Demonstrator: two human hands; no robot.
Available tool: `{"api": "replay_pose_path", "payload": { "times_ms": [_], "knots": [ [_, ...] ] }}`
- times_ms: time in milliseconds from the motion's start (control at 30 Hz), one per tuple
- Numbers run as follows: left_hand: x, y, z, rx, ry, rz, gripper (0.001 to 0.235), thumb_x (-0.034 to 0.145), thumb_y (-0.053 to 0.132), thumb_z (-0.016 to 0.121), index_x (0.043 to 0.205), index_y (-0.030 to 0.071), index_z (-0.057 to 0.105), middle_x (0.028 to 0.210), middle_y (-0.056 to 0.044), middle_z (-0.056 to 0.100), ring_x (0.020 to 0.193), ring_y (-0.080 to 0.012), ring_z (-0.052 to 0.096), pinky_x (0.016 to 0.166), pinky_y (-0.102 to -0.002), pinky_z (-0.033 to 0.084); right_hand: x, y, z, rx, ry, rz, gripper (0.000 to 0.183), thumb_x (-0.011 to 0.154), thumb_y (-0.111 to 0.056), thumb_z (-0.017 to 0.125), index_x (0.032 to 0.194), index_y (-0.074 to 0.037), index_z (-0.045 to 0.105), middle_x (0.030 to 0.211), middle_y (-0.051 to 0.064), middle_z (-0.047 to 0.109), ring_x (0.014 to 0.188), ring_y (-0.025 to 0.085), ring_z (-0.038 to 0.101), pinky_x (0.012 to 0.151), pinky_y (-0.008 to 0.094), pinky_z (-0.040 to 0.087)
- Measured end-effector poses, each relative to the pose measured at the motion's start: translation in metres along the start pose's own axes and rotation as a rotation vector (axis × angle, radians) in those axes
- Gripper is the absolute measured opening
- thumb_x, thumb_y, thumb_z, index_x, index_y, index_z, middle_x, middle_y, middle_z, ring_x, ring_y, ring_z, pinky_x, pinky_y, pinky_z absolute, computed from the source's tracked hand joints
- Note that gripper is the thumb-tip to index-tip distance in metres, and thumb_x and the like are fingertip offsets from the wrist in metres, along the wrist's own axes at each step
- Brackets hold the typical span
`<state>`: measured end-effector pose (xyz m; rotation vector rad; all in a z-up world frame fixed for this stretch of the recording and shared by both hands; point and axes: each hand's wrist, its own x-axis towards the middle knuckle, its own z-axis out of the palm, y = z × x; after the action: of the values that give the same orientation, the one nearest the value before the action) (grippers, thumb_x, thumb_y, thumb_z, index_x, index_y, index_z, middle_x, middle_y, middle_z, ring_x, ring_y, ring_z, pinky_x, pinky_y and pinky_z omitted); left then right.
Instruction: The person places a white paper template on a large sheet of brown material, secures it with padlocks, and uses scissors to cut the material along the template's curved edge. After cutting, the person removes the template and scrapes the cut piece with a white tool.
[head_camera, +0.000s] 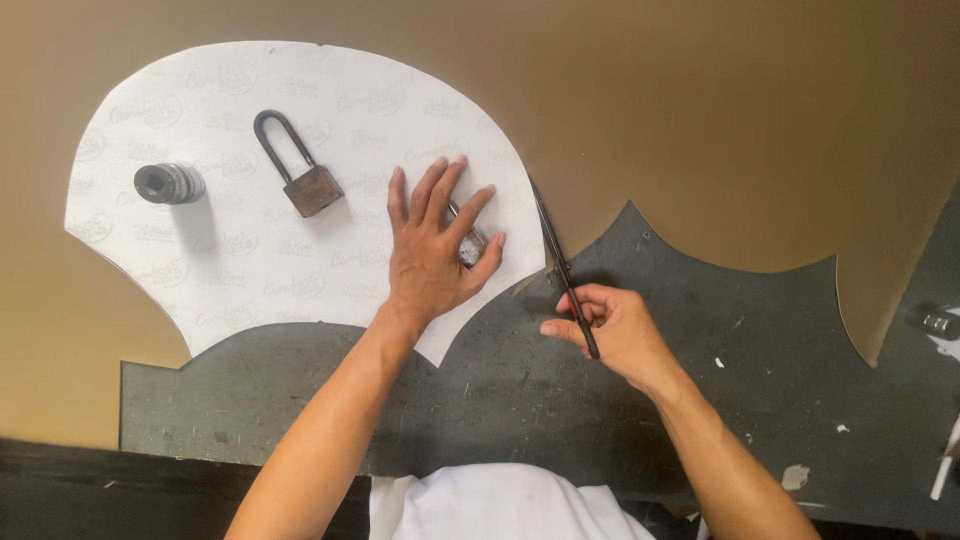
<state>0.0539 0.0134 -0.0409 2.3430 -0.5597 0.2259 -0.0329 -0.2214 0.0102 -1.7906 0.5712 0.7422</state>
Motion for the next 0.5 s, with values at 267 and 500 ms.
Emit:
{"api": "replay_pose_path", "payload": {
  "times_ms": [267,500],
  "knots": [
    [0.003,0.000,0.000,0.006,-0.001,-0.002,0.048,0.092,0.038,0.073,0.133,0.016,0.066,0.155,-0.013,0.045,0.149,-0.0300,0.036,0.129,-0.059,0.011,0.019,-0.023,-0.014,-0.113,-0.015,-0.091,0.033,0.073,-0.025,0.090,0.091,-0.004,0.071,0.058,-0.005,0.055,0.051,0.004,0.046,0.047,0.021,0.035],
    [0.003,-0.001,-0.001,-0.021,0.004,-0.016,0.050,0.090,0.037,0.075,0.134,0.015,0.066,0.155,-0.014,0.047,0.148,-0.0299,0.038,0.128,-0.059,0.012,0.024,-0.037,-0.024,-0.133,-0.037,-0.022,0.037,0.070,-0.025,0.091,0.093,-0.002,0.073,0.058,-0.004,0.058,0.051,0.005,0.048,0.047,0.023,0.035]
  ]
}}
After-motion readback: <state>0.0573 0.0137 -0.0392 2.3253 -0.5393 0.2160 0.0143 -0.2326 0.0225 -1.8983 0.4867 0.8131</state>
